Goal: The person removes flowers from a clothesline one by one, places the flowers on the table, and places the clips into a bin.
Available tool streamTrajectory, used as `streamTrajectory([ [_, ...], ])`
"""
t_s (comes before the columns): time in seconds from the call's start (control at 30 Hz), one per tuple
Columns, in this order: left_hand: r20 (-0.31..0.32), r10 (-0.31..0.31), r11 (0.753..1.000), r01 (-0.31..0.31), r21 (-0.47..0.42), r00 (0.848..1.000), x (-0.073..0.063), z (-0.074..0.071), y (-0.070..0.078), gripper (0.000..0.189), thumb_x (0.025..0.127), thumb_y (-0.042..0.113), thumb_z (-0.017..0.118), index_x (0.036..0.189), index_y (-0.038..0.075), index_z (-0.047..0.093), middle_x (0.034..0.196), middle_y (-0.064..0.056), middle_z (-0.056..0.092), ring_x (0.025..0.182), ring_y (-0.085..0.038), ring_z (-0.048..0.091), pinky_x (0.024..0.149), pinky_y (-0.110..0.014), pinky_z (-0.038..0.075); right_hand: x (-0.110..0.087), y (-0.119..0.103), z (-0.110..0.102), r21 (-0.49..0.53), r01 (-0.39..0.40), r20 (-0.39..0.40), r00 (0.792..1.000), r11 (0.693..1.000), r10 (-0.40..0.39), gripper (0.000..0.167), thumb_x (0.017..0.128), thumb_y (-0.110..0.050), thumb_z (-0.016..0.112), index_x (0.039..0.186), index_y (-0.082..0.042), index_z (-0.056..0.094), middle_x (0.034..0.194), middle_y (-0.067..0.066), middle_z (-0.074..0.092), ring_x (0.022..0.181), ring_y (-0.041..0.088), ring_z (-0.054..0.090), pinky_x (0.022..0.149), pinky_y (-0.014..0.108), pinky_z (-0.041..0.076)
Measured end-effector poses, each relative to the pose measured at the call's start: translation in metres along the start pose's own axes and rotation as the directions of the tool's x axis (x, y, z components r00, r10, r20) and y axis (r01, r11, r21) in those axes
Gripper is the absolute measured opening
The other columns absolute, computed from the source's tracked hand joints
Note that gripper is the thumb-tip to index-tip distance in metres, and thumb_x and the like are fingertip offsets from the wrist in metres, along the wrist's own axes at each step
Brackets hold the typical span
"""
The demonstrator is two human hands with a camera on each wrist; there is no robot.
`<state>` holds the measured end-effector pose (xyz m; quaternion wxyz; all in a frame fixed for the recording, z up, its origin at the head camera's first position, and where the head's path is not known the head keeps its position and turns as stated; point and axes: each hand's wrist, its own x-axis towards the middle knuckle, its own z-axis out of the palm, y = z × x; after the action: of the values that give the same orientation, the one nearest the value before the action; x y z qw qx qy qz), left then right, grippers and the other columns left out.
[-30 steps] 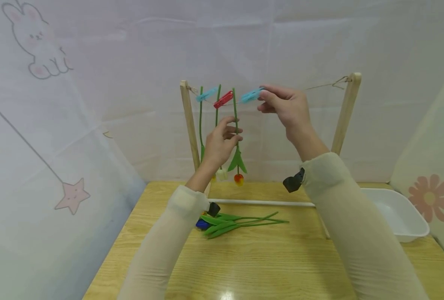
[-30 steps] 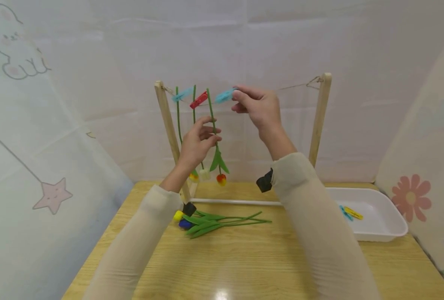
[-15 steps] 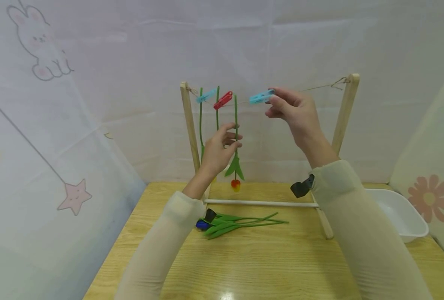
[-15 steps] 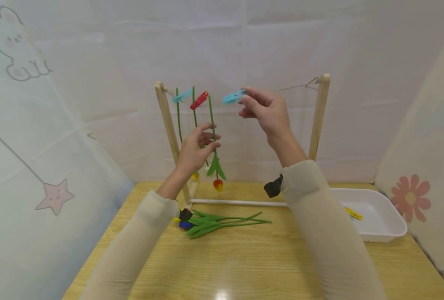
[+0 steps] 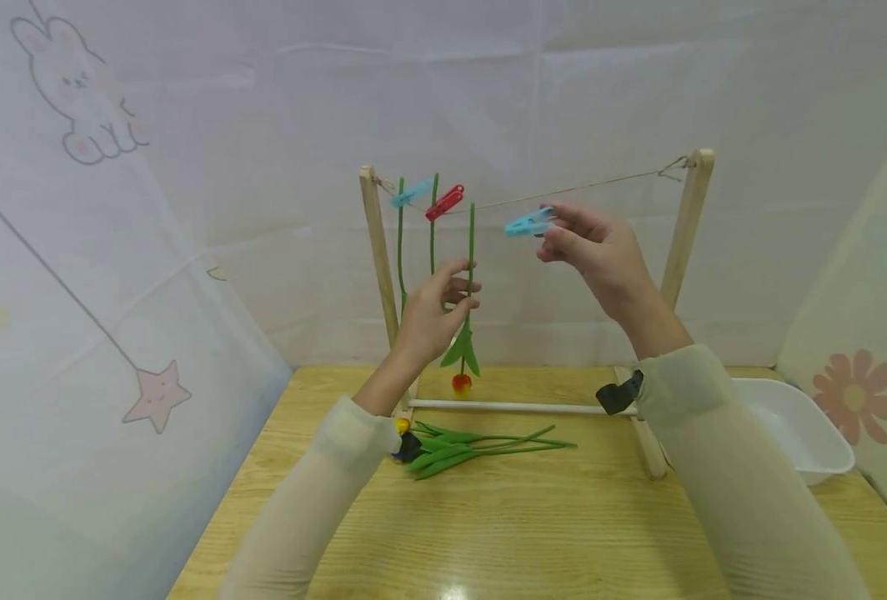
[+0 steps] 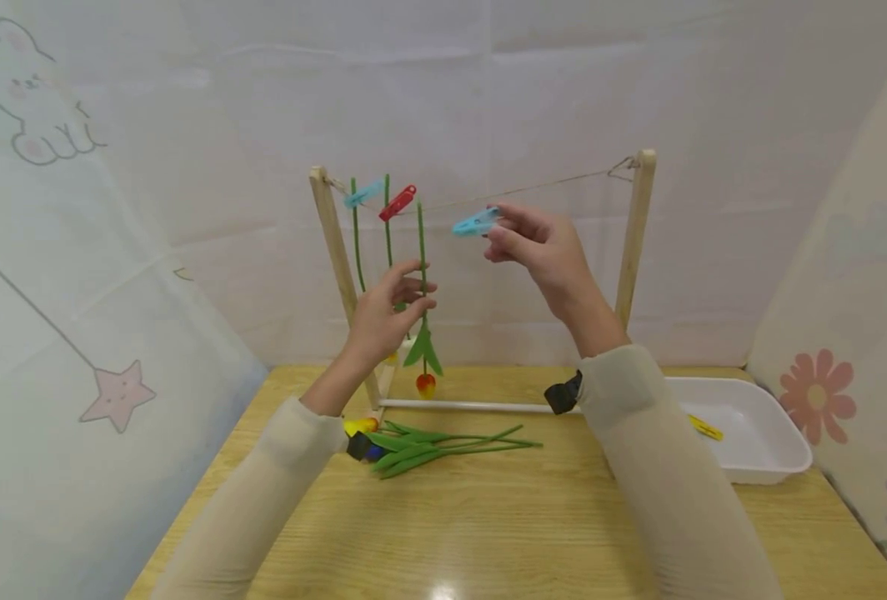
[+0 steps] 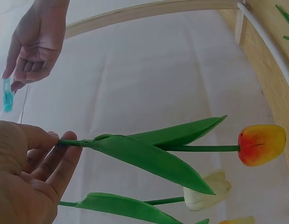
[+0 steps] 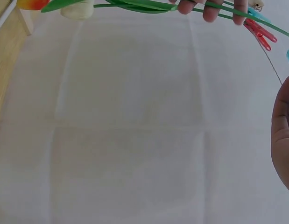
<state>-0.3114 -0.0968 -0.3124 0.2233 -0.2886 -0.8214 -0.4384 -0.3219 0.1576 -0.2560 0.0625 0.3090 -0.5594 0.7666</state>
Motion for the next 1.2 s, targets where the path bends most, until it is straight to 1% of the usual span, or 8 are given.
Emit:
streamTrajectory([
  [0.2, 0.007, 0.033, 0.999, -0.033, 0.012, 0.999, -0.006, -0.002, 0.001, 0.045, 0.095, -0.004, 0.067, 0.138, 0.006, 0.057, 0.108, -0.012, 0.076, 0.088, -0.022, 0.074, 0.076, -0.031, 0.062, -0.007, 0.007, -0.006, 0.01, 0.01, 0.01, 1.0, 1.0, -0.01, 0.036, 0.097, 0.001, 0.064, 0.131, 0.01, 0.06, 0.093, 0.007, 0.07, 0.08, 0.017, 0.068, 0.083, 0.031, 0.06],
  [0.33, 0.017, 0.045, 0.998, -0.046, 0.036, 0.999, -0.01, -0.004, 0.001, 0.045, 0.093, -0.003, 0.069, 0.137, 0.003, 0.057, 0.109, -0.012, 0.075, 0.088, -0.024, 0.074, 0.075, -0.033, 0.063, -0.013, 0.01, -0.01, -0.002, 0.009, 0.016, 1.0, 1.0, -0.009, 0.035, 0.097, 0.001, 0.064, 0.131, 0.007, 0.061, 0.093, 0.006, 0.071, 0.08, 0.017, 0.068, 0.083, 0.03, 0.06],
  [0.53, 0.033, 0.035, 0.995, -0.037, 0.09, 0.999, -0.018, -0.007, 0.0, 0.047, 0.094, 0.0, 0.07, 0.139, 0.005, 0.056, 0.112, -0.011, 0.075, 0.089, -0.024, 0.073, 0.076, -0.034, 0.063, -0.023, 0.011, -0.017, -0.007, -0.008, 0.025, 1.0, 1.0, 0.008, 0.032, 0.098, 0.001, 0.063, 0.129, 0.0, 0.066, 0.094, 0.005, 0.072, 0.082, 0.016, 0.068, 0.084, 0.029, 0.059],
  [0.63, 0.033, 0.029, 0.994, -0.033, 0.102, 0.999, -0.022, -0.009, -0.001, 0.048, 0.094, 0.0, 0.07, 0.139, 0.007, 0.056, 0.112, -0.011, 0.075, 0.089, -0.024, 0.073, 0.077, -0.034, 0.062, -0.028, 0.013, -0.022, -0.006, -0.013, 0.021, 1.0, 1.0, 0.013, 0.031, 0.098, 0.003, 0.062, 0.129, -0.002, 0.067, 0.093, 0.004, 0.072, 0.082, 0.016, 0.069, 0.084, 0.029, 0.059],
  [0.87, 0.031, 0.024, 0.996, -0.027, 0.09, 0.999, -0.027, -0.012, -0.004, 0.049, 0.094, -0.002, 0.069, 0.14, 0.009, 0.057, 0.11, -0.013, 0.075, 0.092, -0.024, 0.073, 0.079, -0.032, 0.062, -0.041, 0.016, -0.033, 0.016, -0.014, -0.012, 1.0, 1.0, 0.014, 0.032, 0.098, 0.006, 0.061, 0.13, 0.005, 0.064, 0.094, 0.005, 0.073, 0.081, 0.016, 0.07, 0.083, 0.029, 0.06],
  [1.0, 0.035, 0.011, 0.996, -0.015, 0.093, 0.999, -0.03, -0.012, -0.005, 0.049, 0.094, -0.002, 0.069, 0.14, 0.009, 0.058, 0.111, -0.012, 0.074, 0.095, -0.023, 0.073, 0.078, -0.031, 0.062, -0.048, 0.017, -0.042, 0.021, -0.014, 0.007, 1.0, 1.0, 0.014, 0.034, 0.098, 0.006, 0.059, 0.132, 0.005, 0.063, 0.095, 0.005, 0.073, 0.084, 0.016, 0.07, 0.085, 0.028, 0.059],
  [1.13, 0.052, -0.007, 0.992, 0.001, 0.124, 0.999, -0.032, -0.01, -0.005, 0.051, 0.094, -0.003, 0.068, 0.142, 0.01, 0.057, 0.114, -0.01, 0.074, 0.1, -0.022, 0.072, 0.079, -0.03, 0.061, -0.055, 0.018, -0.051, 0.019, -0.015, 0.02, 1.0, 1.0, 0.015, 0.035, 0.099, 0.007, 0.057, 0.133, 0.005, 0.062, 0.098, 0.005, 0.073, 0.087, 0.017, 0.07, 0.087, 0.028, 0.058],
  [1.2, 0.064, -0.001, 0.989, -0.009, 0.151, 0.998, -0.034, -0.009, -0.006, 0.052, 0.094, -0.003, 0.068, 0.144, 0.011, 0.056, 0.116, -0.009, 0.074, 0.1, -0.022, 0.072, 0.08, -0.03, 0.061, -0.059, 0.018, -0.055, 0.01, -0.017, 0.013, 1.0, 1.0, 0.017, 0.034, 0.099, 0.007, 0.057, 0.133, 0.004, 0.063, 0.098, 0.005, 0.073, 0.087, 0.017, 0.07, 0.087, 0.028, 0.058],
])
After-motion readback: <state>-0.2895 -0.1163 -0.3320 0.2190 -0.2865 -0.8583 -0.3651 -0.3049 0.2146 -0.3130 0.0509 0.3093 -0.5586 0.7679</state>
